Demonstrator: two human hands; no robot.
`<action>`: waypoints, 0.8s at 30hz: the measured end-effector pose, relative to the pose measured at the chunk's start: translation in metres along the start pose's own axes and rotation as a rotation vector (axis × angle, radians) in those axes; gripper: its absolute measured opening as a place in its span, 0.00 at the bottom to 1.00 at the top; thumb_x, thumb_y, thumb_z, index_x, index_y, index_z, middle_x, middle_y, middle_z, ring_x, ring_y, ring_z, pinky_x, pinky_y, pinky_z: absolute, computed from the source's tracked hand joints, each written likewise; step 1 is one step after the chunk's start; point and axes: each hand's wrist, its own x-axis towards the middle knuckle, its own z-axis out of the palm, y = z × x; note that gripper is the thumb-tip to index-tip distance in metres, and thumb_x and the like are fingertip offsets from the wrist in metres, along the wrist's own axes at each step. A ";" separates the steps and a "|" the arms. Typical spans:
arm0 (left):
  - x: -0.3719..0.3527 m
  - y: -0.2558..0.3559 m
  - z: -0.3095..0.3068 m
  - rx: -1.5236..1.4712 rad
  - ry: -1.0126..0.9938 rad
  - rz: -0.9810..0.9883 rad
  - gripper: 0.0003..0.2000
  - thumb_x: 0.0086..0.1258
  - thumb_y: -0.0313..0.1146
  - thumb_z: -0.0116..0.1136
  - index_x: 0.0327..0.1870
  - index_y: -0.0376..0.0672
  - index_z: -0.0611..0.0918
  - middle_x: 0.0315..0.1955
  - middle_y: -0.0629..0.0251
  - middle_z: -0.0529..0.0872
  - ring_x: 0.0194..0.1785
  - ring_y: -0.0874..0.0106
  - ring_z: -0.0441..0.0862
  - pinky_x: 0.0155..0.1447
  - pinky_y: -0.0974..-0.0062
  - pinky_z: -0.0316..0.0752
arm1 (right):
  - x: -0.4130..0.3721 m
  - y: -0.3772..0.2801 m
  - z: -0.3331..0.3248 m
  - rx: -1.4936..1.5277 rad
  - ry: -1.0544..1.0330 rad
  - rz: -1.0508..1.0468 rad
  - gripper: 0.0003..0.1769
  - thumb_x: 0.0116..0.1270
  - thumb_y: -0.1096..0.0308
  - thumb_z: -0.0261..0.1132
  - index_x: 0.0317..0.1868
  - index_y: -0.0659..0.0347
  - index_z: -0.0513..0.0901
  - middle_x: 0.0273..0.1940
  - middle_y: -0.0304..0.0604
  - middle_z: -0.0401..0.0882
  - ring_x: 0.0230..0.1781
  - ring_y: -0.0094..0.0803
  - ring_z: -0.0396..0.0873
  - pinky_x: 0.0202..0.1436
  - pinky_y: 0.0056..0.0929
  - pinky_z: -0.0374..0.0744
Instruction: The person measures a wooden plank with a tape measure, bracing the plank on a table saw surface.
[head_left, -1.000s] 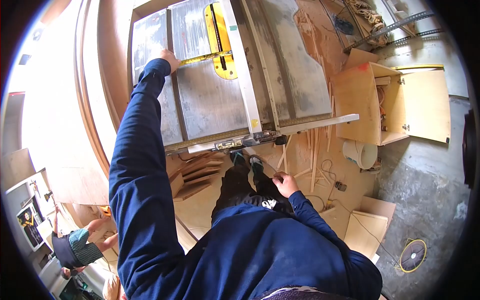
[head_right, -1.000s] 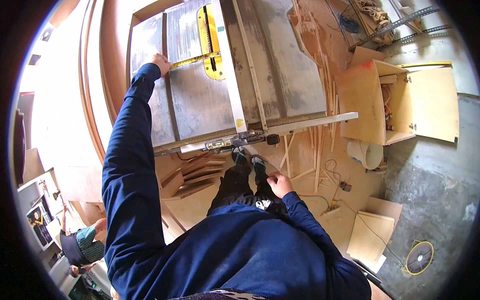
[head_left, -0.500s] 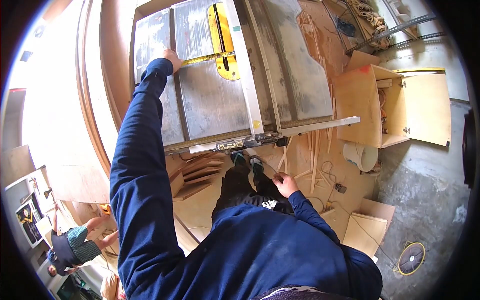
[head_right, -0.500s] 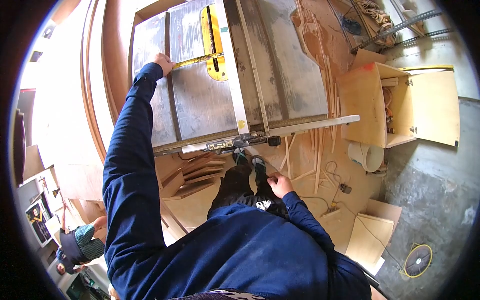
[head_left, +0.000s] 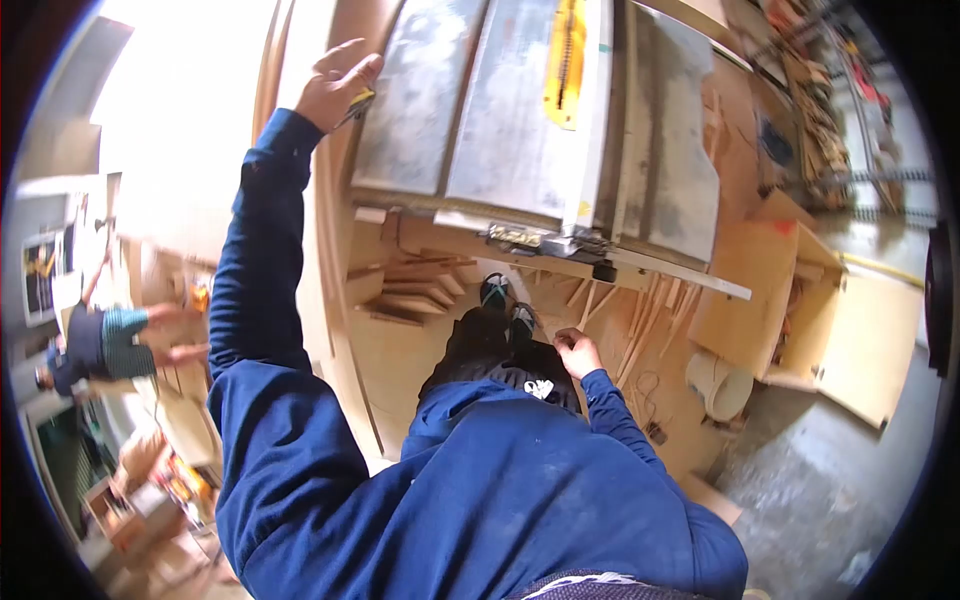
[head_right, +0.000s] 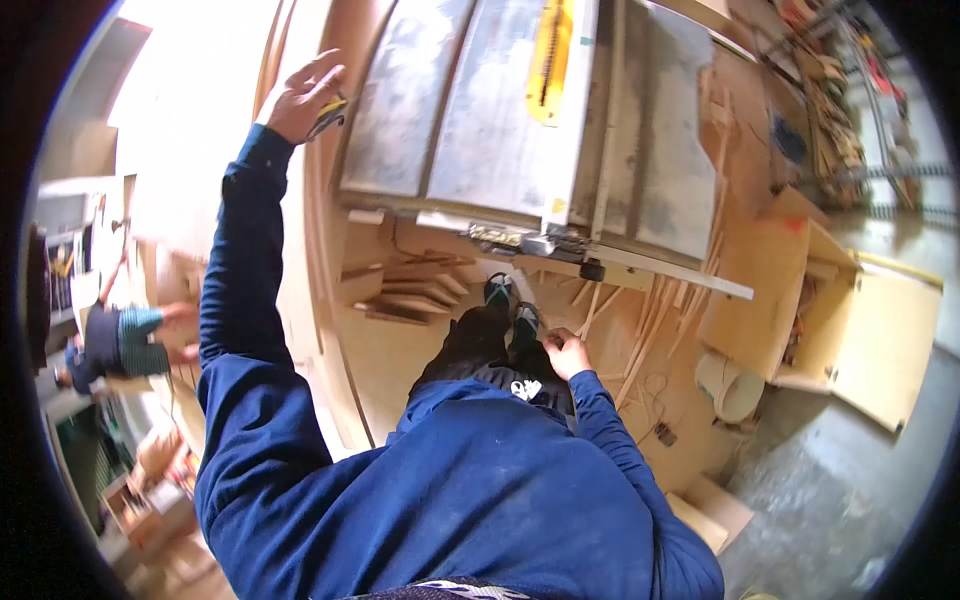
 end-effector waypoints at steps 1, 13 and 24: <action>-0.027 -0.004 -0.030 0.340 0.092 0.041 0.27 0.65 0.47 0.56 0.59 0.38 0.70 0.36 0.57 0.83 0.36 0.75 0.81 0.37 0.80 0.77 | 0.004 0.001 0.000 -0.019 -0.033 -0.032 0.14 0.60 0.64 0.60 0.41 0.65 0.79 0.31 0.48 0.82 0.33 0.32 0.80 0.40 0.29 0.77; -0.460 -0.007 -0.120 -0.921 0.940 -0.700 0.22 0.70 0.45 0.42 0.58 0.42 0.70 0.44 0.55 0.77 0.45 0.63 0.78 0.41 0.65 0.77 | 0.086 -0.041 0.078 0.413 -0.513 0.038 0.11 0.64 0.63 0.60 0.40 0.62 0.76 0.27 0.36 0.76 0.26 0.21 0.73 0.30 0.23 0.72; -0.778 -0.097 -0.024 -1.201 1.473 -1.086 0.16 0.57 0.43 0.46 0.39 0.42 0.77 0.30 0.55 0.81 0.32 0.59 0.80 0.34 0.59 0.78 | 0.188 -0.152 0.178 1.445 -0.355 -0.003 0.11 0.58 0.70 0.58 0.42 0.53 0.72 0.41 0.40 0.74 0.45 0.40 0.72 0.46 0.43 0.71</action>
